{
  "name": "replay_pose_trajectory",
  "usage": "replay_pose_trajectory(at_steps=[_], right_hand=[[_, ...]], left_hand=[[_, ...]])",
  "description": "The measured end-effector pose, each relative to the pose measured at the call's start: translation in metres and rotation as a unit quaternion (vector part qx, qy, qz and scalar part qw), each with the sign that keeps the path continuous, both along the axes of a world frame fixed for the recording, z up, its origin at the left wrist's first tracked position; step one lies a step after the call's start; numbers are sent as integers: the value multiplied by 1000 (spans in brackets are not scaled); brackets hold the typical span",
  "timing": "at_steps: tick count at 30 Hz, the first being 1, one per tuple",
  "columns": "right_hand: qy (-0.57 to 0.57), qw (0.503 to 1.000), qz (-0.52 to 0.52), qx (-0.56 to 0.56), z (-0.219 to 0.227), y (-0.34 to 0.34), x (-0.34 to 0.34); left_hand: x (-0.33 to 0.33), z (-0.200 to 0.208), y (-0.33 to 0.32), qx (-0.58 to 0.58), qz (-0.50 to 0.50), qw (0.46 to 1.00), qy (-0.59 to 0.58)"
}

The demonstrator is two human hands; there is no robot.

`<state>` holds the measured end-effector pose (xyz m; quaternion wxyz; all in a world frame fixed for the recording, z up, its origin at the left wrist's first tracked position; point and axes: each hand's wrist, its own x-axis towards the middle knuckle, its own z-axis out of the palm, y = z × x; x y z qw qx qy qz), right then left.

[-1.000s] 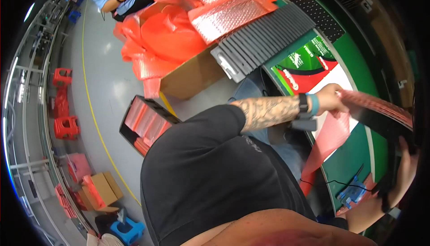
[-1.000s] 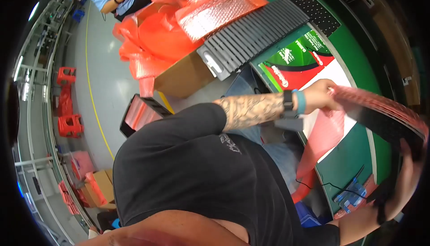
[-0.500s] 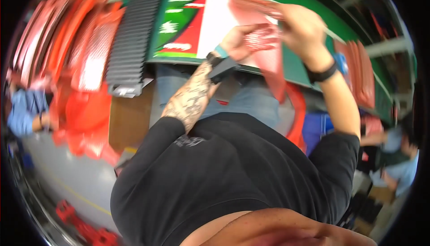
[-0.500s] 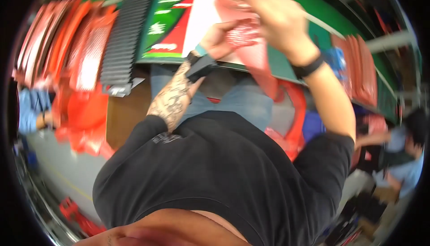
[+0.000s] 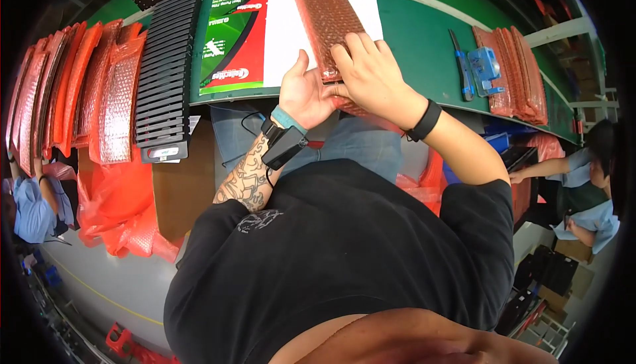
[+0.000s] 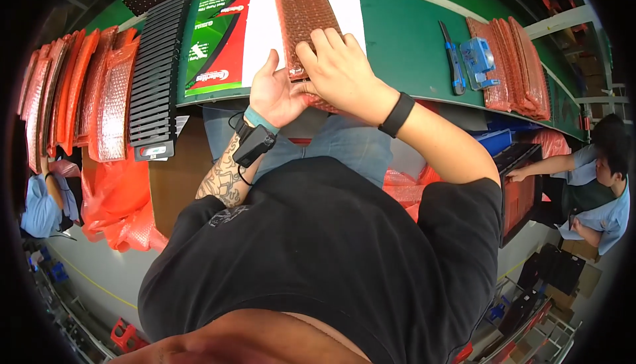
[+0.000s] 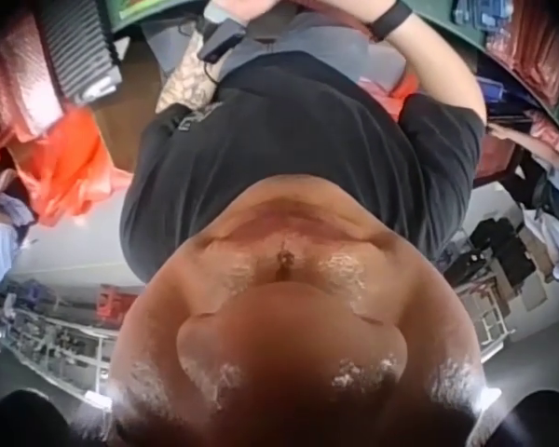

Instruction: The person wraps circuit boards by hand, placing each board into a bubble wrap sleeve, folding it over, and securing it with tape. They then stack the wrapped circuit boards on the workbench and repeat the process.

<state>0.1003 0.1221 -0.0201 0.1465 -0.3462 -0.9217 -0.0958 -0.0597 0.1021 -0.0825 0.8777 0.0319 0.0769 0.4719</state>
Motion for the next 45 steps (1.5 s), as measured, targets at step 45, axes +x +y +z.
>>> replay_pose_trajectory(at_steps=[45], right_hand=[[602,601,-131,-509,-78,58,7]], left_hand=[[28,-22,25,65,189,921,333]])
